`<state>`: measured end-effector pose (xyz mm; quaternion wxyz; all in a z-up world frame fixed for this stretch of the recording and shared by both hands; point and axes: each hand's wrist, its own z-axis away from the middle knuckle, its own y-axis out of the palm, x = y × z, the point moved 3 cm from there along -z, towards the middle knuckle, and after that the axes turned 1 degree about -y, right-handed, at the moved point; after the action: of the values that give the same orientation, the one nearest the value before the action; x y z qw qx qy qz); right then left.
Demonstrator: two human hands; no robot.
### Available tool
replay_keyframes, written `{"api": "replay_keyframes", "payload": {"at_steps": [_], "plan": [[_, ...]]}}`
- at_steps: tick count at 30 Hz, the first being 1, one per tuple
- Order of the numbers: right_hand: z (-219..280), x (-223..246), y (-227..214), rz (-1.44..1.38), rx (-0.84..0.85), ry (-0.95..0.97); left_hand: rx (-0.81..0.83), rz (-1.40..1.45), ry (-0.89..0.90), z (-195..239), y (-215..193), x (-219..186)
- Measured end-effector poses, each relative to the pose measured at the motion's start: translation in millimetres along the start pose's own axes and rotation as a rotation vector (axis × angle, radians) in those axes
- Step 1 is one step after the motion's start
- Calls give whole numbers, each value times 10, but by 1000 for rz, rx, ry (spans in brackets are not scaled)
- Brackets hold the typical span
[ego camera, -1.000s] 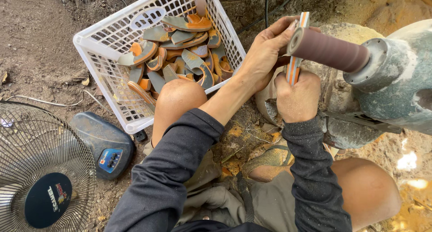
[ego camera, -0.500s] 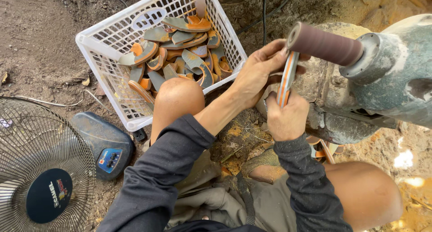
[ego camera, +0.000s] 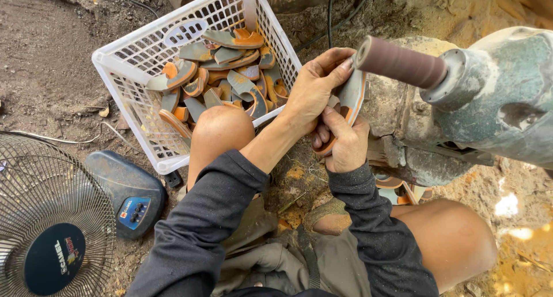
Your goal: The person sits on the ground and uses a rotating sanding drum to smooth the edges of orange and grey slipper soles. They pick up soles from a white basket, press them against the spinning drum, and rotate them to sand different surfaces.
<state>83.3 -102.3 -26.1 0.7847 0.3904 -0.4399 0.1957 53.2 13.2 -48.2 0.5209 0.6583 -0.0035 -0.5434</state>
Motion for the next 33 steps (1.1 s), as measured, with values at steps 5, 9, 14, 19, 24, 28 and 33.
{"api": "replay_keyframes", "payload": {"at_steps": [5, 9, 14, 19, 24, 28, 33], "plan": [[-201, 39, -3, -69, 18, -9, -6, -27, 43, -229, -18, -5], [-327, 82, 5, -64, 17, -12, -21, 13, 47, -379, -26, 13], [-416, 122, 30, -38, -12, -18, -44, 6, 78, -482, -26, -4], [-455, 157, 44, -6, -1, -29, -81, -25, 60, -497, -5, -37], [-342, 108, 25, -41, 23, -24, -24, 1, 66, -354, 32, -81], [-125, 12, -31, -35, 47, -53, -14, -64, 31, -110, 29, -60], [168, -39, -48, -78, 205, -85, 43, -78, 8, 177, 50, -107]]}}
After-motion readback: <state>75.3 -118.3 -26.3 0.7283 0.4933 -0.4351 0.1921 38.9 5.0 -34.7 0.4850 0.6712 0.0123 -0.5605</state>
